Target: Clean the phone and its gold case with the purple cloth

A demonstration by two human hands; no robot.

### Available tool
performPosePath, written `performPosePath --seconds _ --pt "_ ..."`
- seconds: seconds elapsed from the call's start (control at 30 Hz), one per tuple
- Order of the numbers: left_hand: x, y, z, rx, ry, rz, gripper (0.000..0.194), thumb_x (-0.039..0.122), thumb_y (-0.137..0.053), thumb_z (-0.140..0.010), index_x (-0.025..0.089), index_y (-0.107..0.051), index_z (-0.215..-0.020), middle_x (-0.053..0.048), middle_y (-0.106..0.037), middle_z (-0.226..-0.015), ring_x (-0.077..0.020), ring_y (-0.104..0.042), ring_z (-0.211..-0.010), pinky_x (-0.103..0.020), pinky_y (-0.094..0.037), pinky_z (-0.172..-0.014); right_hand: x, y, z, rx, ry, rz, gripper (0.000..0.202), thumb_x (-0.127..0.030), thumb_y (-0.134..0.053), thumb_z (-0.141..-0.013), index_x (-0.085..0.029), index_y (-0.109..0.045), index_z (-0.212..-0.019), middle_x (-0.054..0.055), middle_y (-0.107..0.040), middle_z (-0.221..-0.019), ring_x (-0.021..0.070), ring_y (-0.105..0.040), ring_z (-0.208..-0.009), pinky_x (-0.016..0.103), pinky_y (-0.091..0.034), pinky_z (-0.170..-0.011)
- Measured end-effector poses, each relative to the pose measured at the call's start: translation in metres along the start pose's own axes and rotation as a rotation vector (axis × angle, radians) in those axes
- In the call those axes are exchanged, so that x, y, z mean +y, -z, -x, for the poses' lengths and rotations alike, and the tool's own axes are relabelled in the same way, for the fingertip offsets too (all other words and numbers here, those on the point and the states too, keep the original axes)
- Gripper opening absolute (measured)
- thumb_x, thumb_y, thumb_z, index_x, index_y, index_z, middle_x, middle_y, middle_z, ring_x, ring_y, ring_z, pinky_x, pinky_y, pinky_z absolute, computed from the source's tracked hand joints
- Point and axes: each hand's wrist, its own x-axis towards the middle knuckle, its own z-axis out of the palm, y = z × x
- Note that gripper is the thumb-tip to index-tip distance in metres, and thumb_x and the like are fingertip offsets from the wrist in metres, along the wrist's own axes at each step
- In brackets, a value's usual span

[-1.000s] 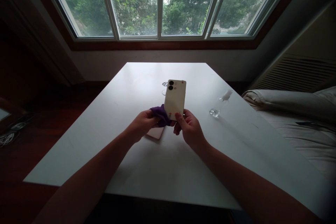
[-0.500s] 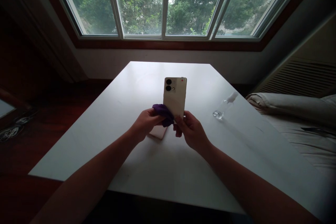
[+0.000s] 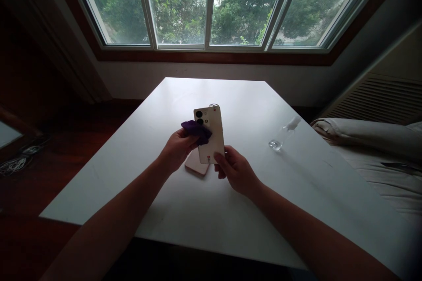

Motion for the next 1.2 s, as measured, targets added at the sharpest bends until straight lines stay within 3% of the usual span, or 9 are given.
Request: performPosePath --seconds 0.17,0.43,0.63,0.87,1.2 --pt "-0.007 0.0 0.002 -0.089 0.071 -0.129 0.03 0.024 -0.085 -0.076 0.011 -0.075 -0.101 -0.012 -0.075 -0.101 -0.0222 -0.07 -0.094 -0.039 -0.053 -0.092 -0.001 -0.002 0.002 0.079 0.021 -0.011 0.031 -0.053 -0.057 -0.099 -0.023 -0.056 -0.105 -0.002 -0.064 -0.071 0.0146 -0.06 -0.054 0.028 -0.049 -0.051" --pt "-0.002 -0.007 0.011 -0.268 0.203 -0.345 0.035 0.033 -0.086 -0.076 0.009 -0.077 -0.1 -0.016 -0.077 -0.098 -0.0277 -0.073 -0.091 -0.045 -0.054 -0.092 0.0 -0.001 -0.002 0.214 0.075 -0.007 0.036 -0.058 -0.058 -0.096 -0.024 -0.057 -0.109 -0.002 -0.065 -0.067 0.0153 -0.06 -0.051 0.028 -0.049 -0.049" --pt "-0.006 -0.005 0.01 -0.229 0.176 -0.321 0.037 0.034 -0.085 -0.077 0.01 -0.077 -0.105 -0.018 -0.076 -0.106 -0.0314 -0.073 -0.096 -0.049 -0.053 -0.095 -0.002 0.003 -0.005 0.143 0.073 -0.05 0.036 -0.057 -0.059 -0.096 -0.024 -0.057 -0.109 -0.003 -0.065 -0.065 0.0165 -0.062 -0.053 0.029 -0.051 -0.049" --pt "-0.012 -0.004 0.008 -0.141 0.114 -0.286 0.034 0.035 -0.086 -0.076 0.011 -0.077 -0.098 -0.014 -0.076 -0.096 -0.0245 -0.07 -0.088 -0.042 -0.053 -0.087 -0.004 0.005 -0.004 0.101 0.083 -0.053 0.03 -0.05 -0.059 -0.098 -0.023 -0.059 -0.111 -0.003 -0.064 -0.069 0.0147 -0.059 -0.053 0.029 -0.049 -0.05" --pt "-0.007 -0.003 0.007 -0.106 0.087 -0.168 0.031 0.027 -0.085 -0.076 0.009 -0.076 -0.1 -0.014 -0.075 -0.1 -0.0222 -0.069 -0.092 -0.04 -0.052 -0.091 -0.008 0.007 -0.003 0.07 0.077 0.014 0.028 -0.048 -0.057 -0.1 -0.023 -0.06 -0.111 -0.003 -0.062 -0.069 0.0131 -0.057 -0.052 0.027 -0.047 -0.049"
